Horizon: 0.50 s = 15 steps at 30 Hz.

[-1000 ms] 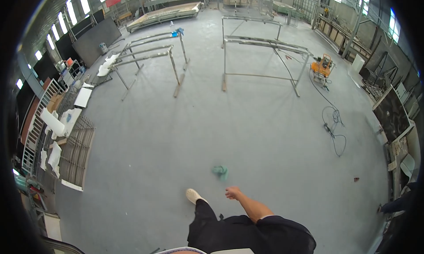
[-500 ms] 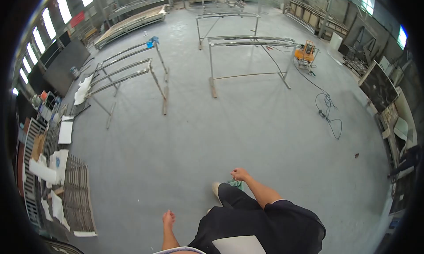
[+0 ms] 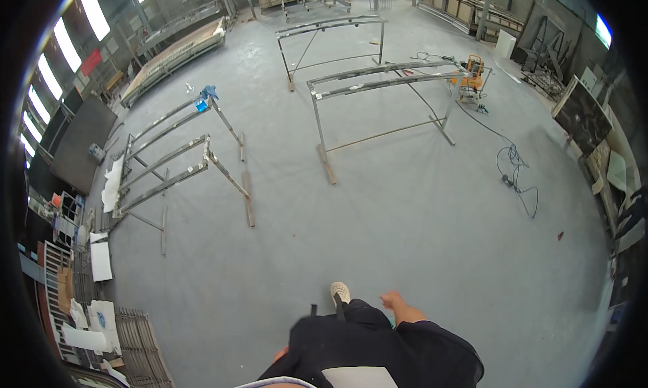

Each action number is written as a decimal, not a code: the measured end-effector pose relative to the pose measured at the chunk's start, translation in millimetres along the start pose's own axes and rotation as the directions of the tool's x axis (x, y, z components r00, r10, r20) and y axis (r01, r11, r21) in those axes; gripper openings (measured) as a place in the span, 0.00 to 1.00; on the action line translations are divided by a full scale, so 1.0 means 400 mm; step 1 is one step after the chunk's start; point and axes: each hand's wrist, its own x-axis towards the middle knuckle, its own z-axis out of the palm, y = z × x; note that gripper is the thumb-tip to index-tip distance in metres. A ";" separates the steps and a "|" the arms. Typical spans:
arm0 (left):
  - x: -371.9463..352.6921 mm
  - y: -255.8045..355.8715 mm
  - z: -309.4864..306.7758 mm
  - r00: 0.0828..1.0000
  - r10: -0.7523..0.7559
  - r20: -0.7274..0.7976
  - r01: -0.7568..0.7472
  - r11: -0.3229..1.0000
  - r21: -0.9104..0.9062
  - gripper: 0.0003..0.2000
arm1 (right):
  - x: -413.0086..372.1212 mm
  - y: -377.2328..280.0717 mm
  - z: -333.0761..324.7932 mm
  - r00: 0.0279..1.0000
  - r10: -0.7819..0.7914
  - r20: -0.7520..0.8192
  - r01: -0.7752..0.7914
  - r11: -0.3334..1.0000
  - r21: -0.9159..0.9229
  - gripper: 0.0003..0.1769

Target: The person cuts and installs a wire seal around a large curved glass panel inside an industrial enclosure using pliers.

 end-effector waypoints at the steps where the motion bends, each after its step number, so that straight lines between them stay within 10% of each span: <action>1: 0.051 0.037 -0.034 0.950 0.308 -0.049 -0.253 0.851 0.460 0.05 | 0.061 -0.103 -0.027 0.994 -0.097 0.043 0.101 0.989 -0.111 0.23; 3: 0.185 0.166 -0.105 0.966 -0.219 -0.140 0.216 0.976 -0.037 0.08 | 0.104 -0.341 -0.088 0.973 -0.223 0.061 0.223 0.975 0.015 0.20; 5: 0.303 0.413 -0.202 0.799 -0.591 -0.109 0.488 0.744 -0.457 0.14 | 0.147 -0.593 -0.144 0.944 -0.329 0.033 0.323 0.938 0.123 0.17; 15: 1.074 0.483 -0.621 0.837 -0.546 0.038 0.463 0.669 -0.581 0.17 | 0.291 -1.402 -0.380 0.905 -0.425 -0.038 0.426 0.896 0.129 0.19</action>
